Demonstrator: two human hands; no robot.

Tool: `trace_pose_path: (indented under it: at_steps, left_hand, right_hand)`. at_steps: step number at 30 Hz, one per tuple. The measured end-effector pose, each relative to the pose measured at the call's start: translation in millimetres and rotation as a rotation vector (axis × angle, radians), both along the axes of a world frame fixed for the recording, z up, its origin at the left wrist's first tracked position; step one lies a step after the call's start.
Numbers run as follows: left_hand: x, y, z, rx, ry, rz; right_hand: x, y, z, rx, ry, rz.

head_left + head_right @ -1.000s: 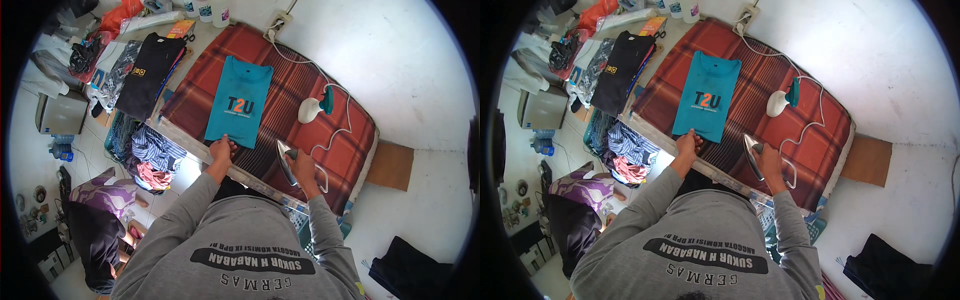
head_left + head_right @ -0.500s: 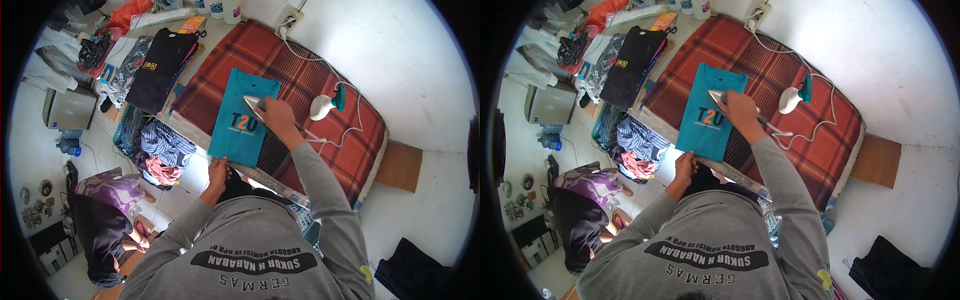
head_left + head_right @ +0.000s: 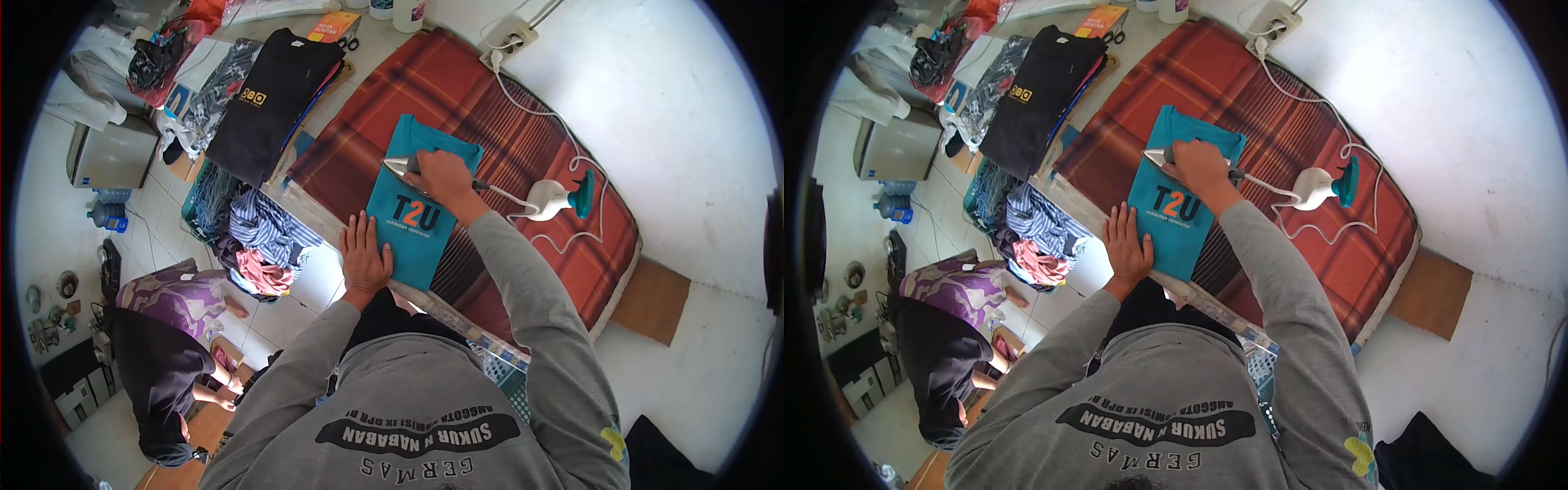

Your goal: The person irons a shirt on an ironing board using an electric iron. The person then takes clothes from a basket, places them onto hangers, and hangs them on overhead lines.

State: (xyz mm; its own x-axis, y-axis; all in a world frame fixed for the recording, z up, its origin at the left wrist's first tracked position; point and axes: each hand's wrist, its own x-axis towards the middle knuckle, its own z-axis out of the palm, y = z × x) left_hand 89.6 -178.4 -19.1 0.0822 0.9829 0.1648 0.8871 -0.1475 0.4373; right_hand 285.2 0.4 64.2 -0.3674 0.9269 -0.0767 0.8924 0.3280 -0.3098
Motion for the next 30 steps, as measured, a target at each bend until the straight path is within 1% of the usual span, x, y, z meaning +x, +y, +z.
trace_pose_path:
  at_steps: [1,3,4,6,12,16,18,22,24,27,30]
  left_hand:
    - [-0.6,0.2,-2.5,0.001,-0.019,0.003]
    - [-0.2,2.7,-4.9,0.006,-0.038,0.001]
    - [-0.9,2.9,-4.8,0.003,-0.051,-0.003]
    - [-1.7,3.3,-5.5,-0.001,-0.059,-0.016]
    - [-1.3,1.6,-7.5,-0.013,-0.064,-0.004]
    - [-2.7,2.1,-8.2,-0.007,-0.068,-0.004]
    - [-2.6,1.1,-11.3,-0.018,-0.073,0.004]
    - [-5.3,1.6,-10.7,-0.028,-0.072,0.006]
    - [-6.5,3.1,-10.7,-0.024,-0.068,0.003]
    - [-4.8,1.9,-10.0,-0.008,-0.043,-0.013]
    - [-3.9,6.1,-10.6,0.003,-0.062,-0.008]
  right_hand:
    - [-2.6,1.8,-2.1,-0.010,0.000,0.003]
    - [-7.8,12.5,-4.1,-0.028,0.000,-0.132]
    - [-9.6,18.7,-4.7,-0.027,0.002,-0.134]
    - [-12.9,28.5,-5.8,0.016,0.062,-0.227]
    - [-17.2,60.9,-8.2,0.037,0.067,-0.328]
    - [-4.7,56.5,-5.3,0.016,0.054,-0.274]
    - [10.1,32.9,0.4,-0.023,0.019,-0.160]
    - [24.3,5.3,2.8,-0.107,-0.041,-0.152]
    - [22.3,3.9,4.9,-0.082,-0.014,-0.263]
    - [18.2,9.1,0.4,-0.038,0.005,-0.315]
    - [22.2,-2.1,0.7,-0.055,-0.008,-0.346]
